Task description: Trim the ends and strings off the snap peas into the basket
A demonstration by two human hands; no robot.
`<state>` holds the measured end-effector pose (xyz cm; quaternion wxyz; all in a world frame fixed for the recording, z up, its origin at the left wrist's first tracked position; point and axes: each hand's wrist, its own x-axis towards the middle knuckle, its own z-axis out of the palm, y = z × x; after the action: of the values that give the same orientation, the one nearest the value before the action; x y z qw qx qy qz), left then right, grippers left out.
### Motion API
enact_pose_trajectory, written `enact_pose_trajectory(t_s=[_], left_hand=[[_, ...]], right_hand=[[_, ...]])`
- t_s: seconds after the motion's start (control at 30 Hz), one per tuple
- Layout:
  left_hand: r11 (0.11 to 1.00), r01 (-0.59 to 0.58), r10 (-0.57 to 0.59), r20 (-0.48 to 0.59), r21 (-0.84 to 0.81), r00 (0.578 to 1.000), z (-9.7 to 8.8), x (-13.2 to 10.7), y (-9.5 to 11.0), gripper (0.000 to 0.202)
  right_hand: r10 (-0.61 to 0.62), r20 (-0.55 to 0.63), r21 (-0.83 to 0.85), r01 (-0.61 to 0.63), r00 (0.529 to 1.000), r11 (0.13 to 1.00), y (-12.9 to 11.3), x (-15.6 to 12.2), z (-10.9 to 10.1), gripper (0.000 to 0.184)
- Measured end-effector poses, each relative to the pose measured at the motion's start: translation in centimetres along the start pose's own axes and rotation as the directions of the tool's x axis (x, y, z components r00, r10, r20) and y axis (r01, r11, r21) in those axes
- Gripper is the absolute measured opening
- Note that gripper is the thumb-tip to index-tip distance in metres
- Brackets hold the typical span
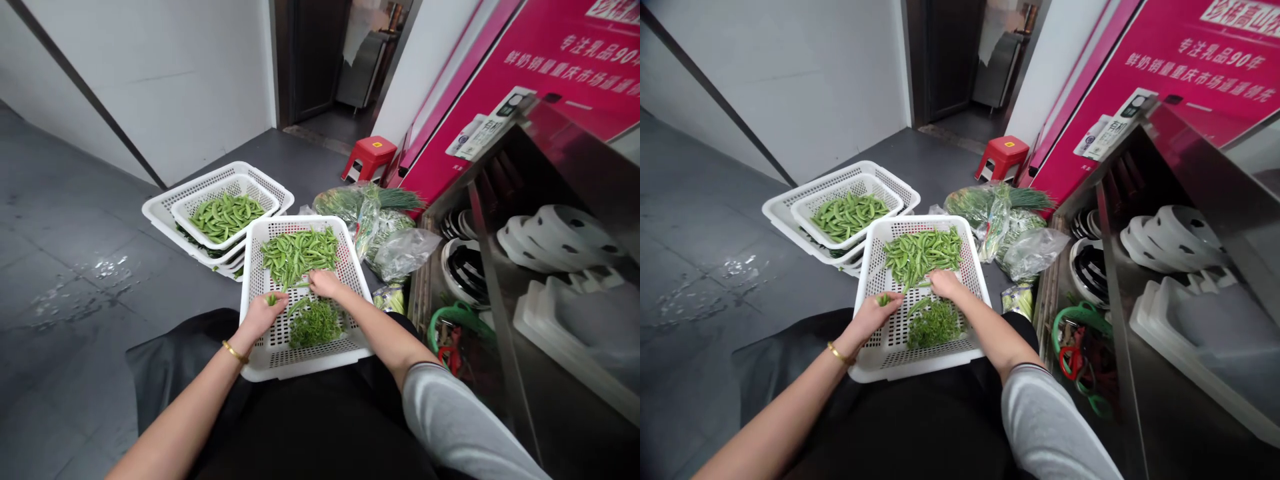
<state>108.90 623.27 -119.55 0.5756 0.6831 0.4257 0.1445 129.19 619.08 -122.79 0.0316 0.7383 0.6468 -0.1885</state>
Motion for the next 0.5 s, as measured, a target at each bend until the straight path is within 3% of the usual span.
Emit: enact_pose_trajectory(t_s=[0.1, 0.17, 0.23, 0.27, 0.33, 0.4, 0.43, 0.5], left_hand=[[0.891, -0.278, 0.288, 0.027, 0.36, 0.957, 0.8, 1.7, 0.7, 0.024], [0.835, -0.355, 0.332, 0.13, 0.421, 0.934, 1.5, 2.2, 1.1, 0.017], [0.878, -0.345, 0.292, 0.2, 0.332, 0.935, 1.9, 2.0, 1.3, 0.014], [0.926, -0.293, 0.243, 0.217, 0.239, 0.945, 2.1, 1.7, 1.3, 0.016], [0.994, -0.103, 0.106, 0.256, -0.025, 0.961, 2.1, 0.8, 1.2, 0.022], [0.949, 0.118, -0.017, 0.325, -0.292, 0.946, 2.0, 0.0, 1.1, 0.026], [0.897, 0.204, -0.057, 0.354, -0.391, 0.933, 2.0, -0.4, 1.0, 0.028], [0.798, 0.313, -0.105, 0.393, -0.515, 0.913, 2.1, -0.9, 1.0, 0.031]], right_hand=[[-0.111, -0.005, 0.035, 0.111, 0.994, 0.993, -0.7, -2.6, -1.5, 0.014], [-0.172, -0.075, 0.139, 0.181, 0.982, 0.974, -1.1, -4.4, -2.0, 0.01], [-0.158, -0.172, 0.408, 0.216, 0.972, 0.887, -1.5, -5.8, -1.8, 0.008], [-0.115, -0.195, 0.587, 0.21, 0.974, 0.782, -1.6, -6.2, -1.4, 0.009], [-0.023, -0.154, 0.87, 0.147, 0.988, 0.47, -1.7, -6.7, -0.5, 0.018], [0.021, -0.088, 0.976, 0.082, 0.996, 0.204, -2.0, -6.8, 0.2, 0.027], [0.03, -0.074, 0.988, 0.069, 0.997, 0.137, -2.2, -6.7, 0.4, 0.03], [0.038, -0.089, 0.988, 0.084, 0.995, 0.133, -2.6, -6.8, 0.3, 0.031]])
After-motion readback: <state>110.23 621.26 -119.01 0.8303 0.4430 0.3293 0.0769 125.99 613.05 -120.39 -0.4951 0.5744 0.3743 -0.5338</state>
